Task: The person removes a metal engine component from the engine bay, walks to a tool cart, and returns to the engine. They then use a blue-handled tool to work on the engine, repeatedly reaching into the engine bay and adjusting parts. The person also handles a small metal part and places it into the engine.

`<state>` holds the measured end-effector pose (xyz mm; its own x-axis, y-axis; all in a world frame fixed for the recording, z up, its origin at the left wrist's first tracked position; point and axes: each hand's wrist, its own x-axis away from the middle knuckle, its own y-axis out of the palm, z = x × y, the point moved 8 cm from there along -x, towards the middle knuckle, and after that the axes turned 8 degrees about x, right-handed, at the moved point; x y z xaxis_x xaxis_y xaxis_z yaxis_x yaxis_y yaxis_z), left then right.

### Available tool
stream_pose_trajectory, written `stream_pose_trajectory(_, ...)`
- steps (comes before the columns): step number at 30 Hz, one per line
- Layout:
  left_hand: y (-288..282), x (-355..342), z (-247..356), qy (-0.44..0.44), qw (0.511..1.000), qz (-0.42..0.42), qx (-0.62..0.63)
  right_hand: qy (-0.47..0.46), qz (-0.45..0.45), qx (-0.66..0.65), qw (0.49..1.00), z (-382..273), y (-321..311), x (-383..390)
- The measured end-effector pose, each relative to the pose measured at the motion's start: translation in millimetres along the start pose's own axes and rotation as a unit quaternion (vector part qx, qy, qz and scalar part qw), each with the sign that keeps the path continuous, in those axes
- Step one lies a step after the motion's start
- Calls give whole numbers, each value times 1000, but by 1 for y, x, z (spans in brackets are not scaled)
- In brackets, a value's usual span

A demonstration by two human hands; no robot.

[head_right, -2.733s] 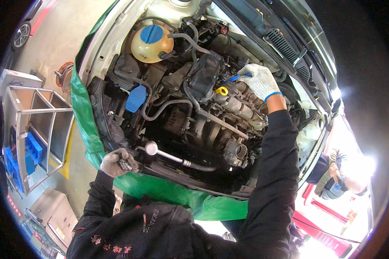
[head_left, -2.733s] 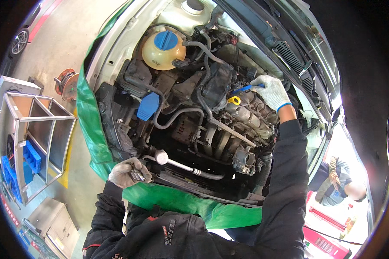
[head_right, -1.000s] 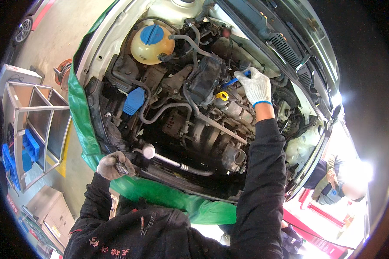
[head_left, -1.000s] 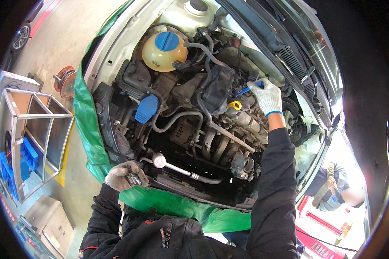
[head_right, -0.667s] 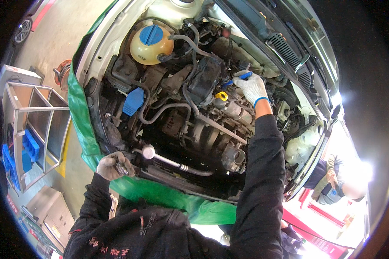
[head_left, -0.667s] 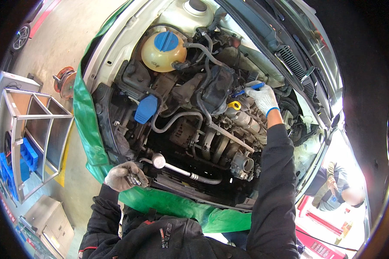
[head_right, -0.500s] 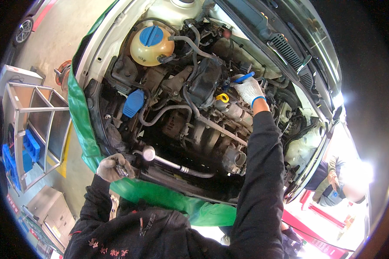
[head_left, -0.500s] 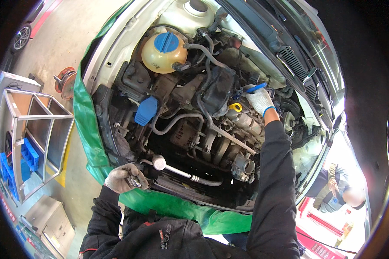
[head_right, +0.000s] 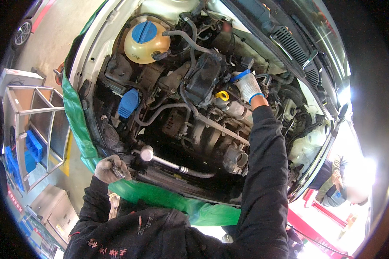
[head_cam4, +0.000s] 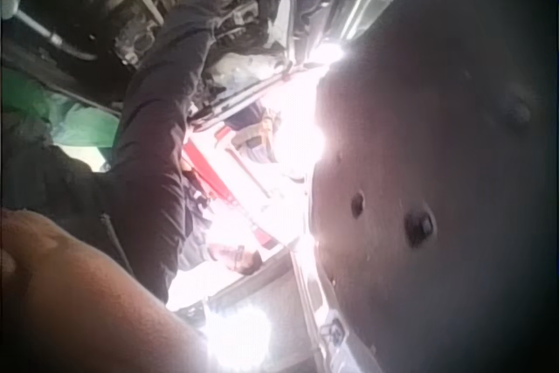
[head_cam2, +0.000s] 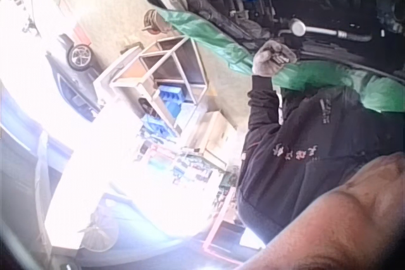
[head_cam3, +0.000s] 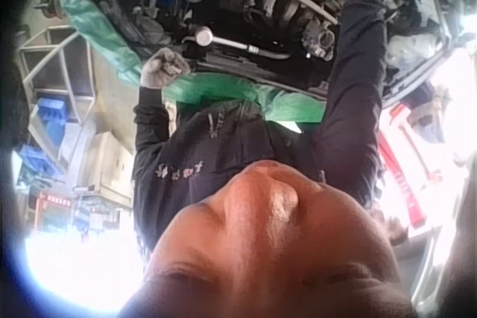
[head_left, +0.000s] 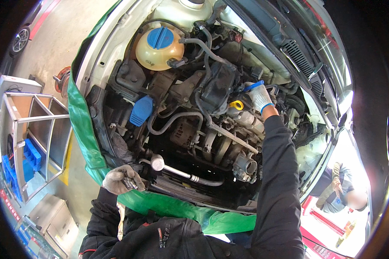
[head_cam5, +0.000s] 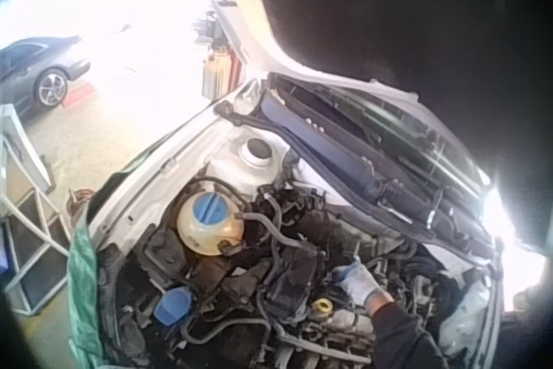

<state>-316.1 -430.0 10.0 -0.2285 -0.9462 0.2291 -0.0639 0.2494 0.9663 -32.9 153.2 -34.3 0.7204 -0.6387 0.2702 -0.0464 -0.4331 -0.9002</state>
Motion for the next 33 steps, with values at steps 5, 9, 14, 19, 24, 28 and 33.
stream_pose_trajectory(5,6,-2,-1,0,1000,-6,-4,-19,-30,-23,999,8,10,-1)
stream_pose_trajectory(9,9,-2,0,6,1000,2,-9,158,-59,-76,983,-26,-46,32)
stream_pose_trajectory(14,8,-2,-1,8,1000,6,-16,249,-13,-84,965,-64,-108,53)
stream_pose_trajectory(19,9,-3,-1,0,1000,-16,-13,42,-77,343,935,-99,-127,38)
stream_pose_trajectory(24,10,-3,-1,-5,999,-31,-13,11,-132,398,908,-125,-130,33)
stream_pose_trajectory(28,12,-3,-1,1,1000,-27,-15,21,-46,259,965,-147,-145,32)
stream_pose_trajectory(33,9,-1,0,11,1000,-1,-23,-32,-40,198,979,-155,-146,34)
